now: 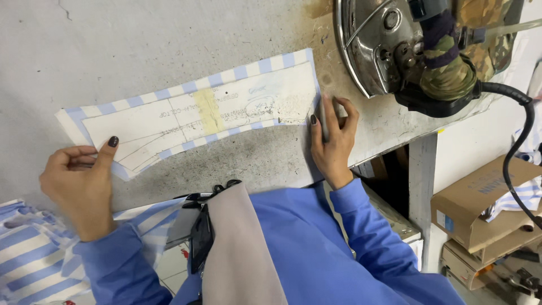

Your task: The person aligns a paper pattern on a piece of blue and white striped fabric, then uses shears to cut the fabric along the pattern's edge. The person repeats this process with another piece of fabric, aligning the pattern and cutting it out.

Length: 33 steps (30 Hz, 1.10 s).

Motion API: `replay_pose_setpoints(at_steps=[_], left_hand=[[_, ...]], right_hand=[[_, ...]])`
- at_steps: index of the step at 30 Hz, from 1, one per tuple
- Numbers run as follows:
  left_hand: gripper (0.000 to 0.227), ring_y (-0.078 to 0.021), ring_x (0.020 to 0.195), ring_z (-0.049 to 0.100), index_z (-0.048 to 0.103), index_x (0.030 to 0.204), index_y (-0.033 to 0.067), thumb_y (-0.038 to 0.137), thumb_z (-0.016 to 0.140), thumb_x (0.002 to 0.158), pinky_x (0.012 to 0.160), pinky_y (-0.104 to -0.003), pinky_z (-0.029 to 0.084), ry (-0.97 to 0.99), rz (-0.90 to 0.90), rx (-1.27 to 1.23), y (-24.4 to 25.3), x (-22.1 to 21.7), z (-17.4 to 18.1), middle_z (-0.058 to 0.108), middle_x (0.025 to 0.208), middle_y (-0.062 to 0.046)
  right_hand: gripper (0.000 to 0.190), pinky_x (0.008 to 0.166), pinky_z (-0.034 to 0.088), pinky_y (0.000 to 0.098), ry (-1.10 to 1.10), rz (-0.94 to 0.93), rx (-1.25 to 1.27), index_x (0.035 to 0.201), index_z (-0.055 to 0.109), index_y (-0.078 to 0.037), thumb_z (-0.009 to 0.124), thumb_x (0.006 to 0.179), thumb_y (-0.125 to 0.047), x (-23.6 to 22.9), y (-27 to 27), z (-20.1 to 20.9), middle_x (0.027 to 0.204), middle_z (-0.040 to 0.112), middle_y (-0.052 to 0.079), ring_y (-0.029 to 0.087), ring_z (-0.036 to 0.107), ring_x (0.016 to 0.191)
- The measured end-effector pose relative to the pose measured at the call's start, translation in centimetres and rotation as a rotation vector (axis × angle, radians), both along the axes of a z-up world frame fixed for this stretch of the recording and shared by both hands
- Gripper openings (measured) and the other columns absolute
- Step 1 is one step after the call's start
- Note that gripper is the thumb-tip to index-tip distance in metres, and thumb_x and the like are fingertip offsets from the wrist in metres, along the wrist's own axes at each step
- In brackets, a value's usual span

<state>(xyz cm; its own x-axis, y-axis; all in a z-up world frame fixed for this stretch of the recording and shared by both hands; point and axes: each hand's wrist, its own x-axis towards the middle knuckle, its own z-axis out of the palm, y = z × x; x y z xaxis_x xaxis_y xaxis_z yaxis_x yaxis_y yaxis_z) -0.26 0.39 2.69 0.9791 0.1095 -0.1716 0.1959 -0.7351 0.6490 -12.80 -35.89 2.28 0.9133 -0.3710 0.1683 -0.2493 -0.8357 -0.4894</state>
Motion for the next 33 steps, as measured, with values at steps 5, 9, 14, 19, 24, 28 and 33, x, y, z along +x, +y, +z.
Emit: replay_pose_setpoints(at_steps=[5, 9, 14, 19, 24, 28, 33], left_hand=[[0.031, -0.0116, 0.070, 0.054, 0.063, 0.091, 0.0006, 0.018, 0.089, 0.094, 0.062, -0.024, 0.045, 0.071, 0.039, 0.018, -0.5, 0.2, 0.8, 0.061, 0.085, -0.008], [0.031, -0.0125, 0.072, 0.055, 0.064, 0.093, -0.0010, 0.015, 0.090, 0.095, 0.062, -0.023, 0.045, 0.046, 0.006, 0.002, -0.1, 0.1, 0.3, 0.062, 0.087, -0.010], [0.032, -0.0118, 0.071, 0.054, 0.063, 0.094, 0.0001, 0.019, 0.089, 0.096, 0.063, -0.023, 0.044, 0.088, 0.047, -0.014, -0.3, 0.1, 0.6, 0.060, 0.085, -0.009], [0.030, -0.0128, 0.073, 0.056, 0.062, 0.091, 0.0011, 0.017, 0.088, 0.094, 0.065, -0.024, 0.045, 0.060, 0.035, 0.001, -0.6, 0.2, 0.8, 0.062, 0.086, -0.009], [0.031, -0.0134, 0.068, 0.057, 0.061, 0.088, -0.0001, 0.012, 0.090, 0.090, 0.064, -0.025, 0.048, -0.037, 0.029, -0.015, -0.1, 0.1, -0.4, 0.062, 0.082, -0.010], [0.030, -0.0114, 0.062, 0.055, 0.062, 0.082, 0.0056, 0.020, 0.089, 0.084, 0.062, -0.026, 0.047, -0.046, 0.055, 0.053, -0.3, 0.3, -0.5, 0.061, 0.077, -0.005], [0.031, -0.0232, 0.048, 0.051, 0.063, 0.074, 0.0020, 0.014, 0.092, 0.073, 0.048, -0.030, 0.042, -0.166, 0.071, 0.052, -0.1, 0.1, -1.3, 0.055, 0.061, -0.010]], right_hand=[[0.031, 0.075, 0.042, 0.0371, 0.072, -0.040, -0.104, 0.127, 0.055, -0.011, 0.051, 0.097, -0.012, 1.0, 0.5, 0.1, 0.121, 0.042, 0.018, 0.028, 0.049, 0.096], [0.033, 0.078, 0.041, 0.0381, 0.102, -0.066, -0.105, 0.128, 0.054, -0.011, 0.052, 0.096, -0.012, 1.1, 0.6, 0.0, 0.123, 0.043, 0.018, 0.029, 0.048, 0.103], [0.035, 0.067, 0.042, 0.0336, 0.072, -0.049, -0.035, 0.128, 0.053, -0.007, 0.052, 0.093, -0.006, 1.4, 0.6, 0.5, 0.120, 0.039, 0.018, 0.022, 0.045, 0.073], [0.035, 0.076, 0.043, 0.0336, 0.067, -0.077, 0.022, 0.123, 0.056, -0.005, 0.052, 0.089, 0.001, 2.1, 0.9, 1.0, 0.116, 0.039, 0.017, 0.025, 0.045, 0.084], [0.018, 0.077, 0.040, 0.0349, 0.025, -0.055, -0.015, 0.108, 0.065, 0.001, 0.059, 0.092, -0.003, 4.2, 0.9, 2.5, 0.103, 0.039, 0.015, 0.027, 0.045, 0.095], [0.013, 0.077, 0.045, 0.0325, 0.061, -0.161, 0.152, 0.098, 0.066, -0.001, 0.071, 0.086, -0.004, 4.9, 0.3, 2.0, 0.096, 0.039, 0.011, 0.021, 0.047, 0.085], [0.041, 0.072, 0.042, 0.0423, 0.111, -0.171, 0.121, 0.084, 0.056, 0.000, 0.093, 0.070, -0.011, 4.2, -0.9, 0.5, 0.097, 0.043, 0.012, 0.037, 0.051, 0.085]])
